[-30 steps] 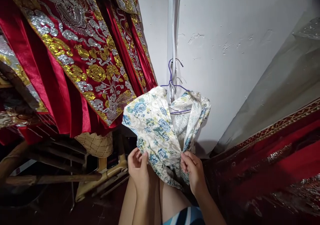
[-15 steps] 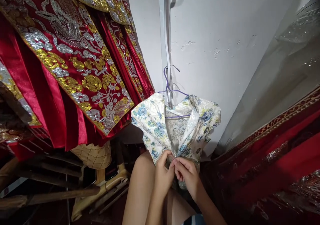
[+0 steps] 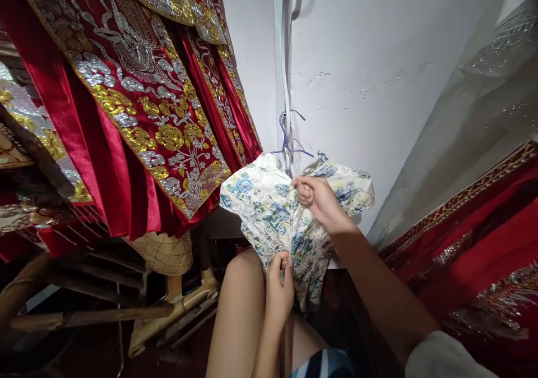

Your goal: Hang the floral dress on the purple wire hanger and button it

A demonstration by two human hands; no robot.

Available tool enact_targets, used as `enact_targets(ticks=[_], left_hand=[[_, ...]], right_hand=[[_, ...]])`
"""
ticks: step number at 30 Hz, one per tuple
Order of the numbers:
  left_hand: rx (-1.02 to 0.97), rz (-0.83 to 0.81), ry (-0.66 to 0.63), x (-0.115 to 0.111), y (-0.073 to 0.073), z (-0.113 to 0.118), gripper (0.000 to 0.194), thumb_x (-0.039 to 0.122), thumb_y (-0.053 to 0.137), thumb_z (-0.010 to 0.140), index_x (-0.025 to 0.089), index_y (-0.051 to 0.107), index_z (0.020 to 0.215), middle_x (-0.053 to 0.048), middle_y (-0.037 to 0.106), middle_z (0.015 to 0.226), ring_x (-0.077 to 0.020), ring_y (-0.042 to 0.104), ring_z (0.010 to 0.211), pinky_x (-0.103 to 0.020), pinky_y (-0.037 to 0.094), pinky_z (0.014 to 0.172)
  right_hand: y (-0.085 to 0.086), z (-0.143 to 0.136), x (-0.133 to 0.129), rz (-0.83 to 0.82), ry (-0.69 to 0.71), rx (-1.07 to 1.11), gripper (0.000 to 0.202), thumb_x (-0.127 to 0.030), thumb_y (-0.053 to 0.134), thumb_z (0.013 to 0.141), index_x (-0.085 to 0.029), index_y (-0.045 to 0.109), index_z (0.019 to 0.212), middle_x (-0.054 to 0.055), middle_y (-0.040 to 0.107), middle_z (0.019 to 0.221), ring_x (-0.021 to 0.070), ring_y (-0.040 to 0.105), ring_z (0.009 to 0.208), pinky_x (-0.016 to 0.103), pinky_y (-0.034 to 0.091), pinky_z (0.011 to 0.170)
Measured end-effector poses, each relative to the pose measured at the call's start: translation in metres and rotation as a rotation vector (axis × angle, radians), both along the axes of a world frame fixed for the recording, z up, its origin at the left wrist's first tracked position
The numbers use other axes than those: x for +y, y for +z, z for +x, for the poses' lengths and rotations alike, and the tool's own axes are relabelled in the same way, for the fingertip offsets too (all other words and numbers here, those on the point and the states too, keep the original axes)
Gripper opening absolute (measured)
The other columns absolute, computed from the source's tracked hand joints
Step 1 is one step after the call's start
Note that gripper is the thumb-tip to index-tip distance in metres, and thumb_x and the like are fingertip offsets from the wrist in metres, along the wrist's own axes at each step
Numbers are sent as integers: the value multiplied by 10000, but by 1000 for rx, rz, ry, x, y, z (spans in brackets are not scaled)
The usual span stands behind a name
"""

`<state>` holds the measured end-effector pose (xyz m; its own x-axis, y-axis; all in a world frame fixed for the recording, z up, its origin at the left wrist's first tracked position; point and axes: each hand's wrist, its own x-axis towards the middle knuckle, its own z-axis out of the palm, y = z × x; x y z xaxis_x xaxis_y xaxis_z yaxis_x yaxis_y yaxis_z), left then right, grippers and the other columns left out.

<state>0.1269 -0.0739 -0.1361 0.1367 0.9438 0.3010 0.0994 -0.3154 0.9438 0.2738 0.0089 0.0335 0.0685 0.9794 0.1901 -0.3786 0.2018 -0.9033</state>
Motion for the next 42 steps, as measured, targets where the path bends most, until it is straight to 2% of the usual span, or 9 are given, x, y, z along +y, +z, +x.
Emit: enact_targets(ticks=[5,11,14,20,24,28,32,37,42], left_hand=[[34,-6,-39,2,-3,3,285,441,466,989,199,508,846,17,421,692,-154,426,646,-257,343,618],[64,7,-58,8,3,-7,251,393,517,972,190,577,838,-14,541,742,-176,525,723,-267,417,683],[61,130,-23,25,44,-16,193,346,554,965,190,663,993,-63,671,928,-209,619,888,-300,466,823],[203,667,120,82,171,-13,308,301,537,988,216,626,1270,-58,683,1008,-198,627,920,-331,469,872],[489,850,95,100,208,0,183,291,526,992,202,683,1026,-56,682,992,-216,587,968,-365,427,908],[563,874,330,107,205,1,139,255,547,977,178,652,928,-57,688,981,-248,559,1032,-406,367,947],[316,688,493,140,198,-24,179,245,527,981,141,651,907,-62,678,932,-222,573,955,-367,411,889],[-137,304,515,189,183,-70,172,210,537,977,93,631,894,2,610,826,-116,523,803,-274,440,828],[-362,68,530,204,145,-90,244,208,477,1014,140,523,784,54,490,670,-75,448,626,-258,464,726]], right_hand=[[38,9,29,99,-162,57,163,-280,619,772,-135,629,698,-93,370,412,41,215,346,209,116,361],[28,-1,16,195,-202,-173,218,-264,557,840,-131,668,709,-36,512,438,55,343,368,194,215,381],[21,-6,4,267,-211,-268,255,-298,535,883,-152,659,714,-36,530,448,68,378,387,201,262,409],[20,-6,-10,314,-193,-344,266,-285,513,897,-175,618,678,-45,511,445,78,403,406,212,276,437],[18,-3,-8,351,-180,-363,249,-268,511,893,-185,606,678,-51,497,445,84,432,416,218,286,447],[6,-1,1,304,-203,-419,230,-249,525,873,-191,592,661,-62,463,425,88,410,402,222,273,434],[-11,1,-1,246,-158,-433,239,-224,514,831,-194,584,604,-62,447,391,91,388,370,228,268,417],[-25,7,-17,174,-151,-324,257,-255,523,800,-205,553,550,-60,417,354,90,350,346,238,251,406],[-44,15,-31,79,-134,-301,241,-248,519,770,-205,552,536,-50,424,349,94,339,373,253,258,439]])
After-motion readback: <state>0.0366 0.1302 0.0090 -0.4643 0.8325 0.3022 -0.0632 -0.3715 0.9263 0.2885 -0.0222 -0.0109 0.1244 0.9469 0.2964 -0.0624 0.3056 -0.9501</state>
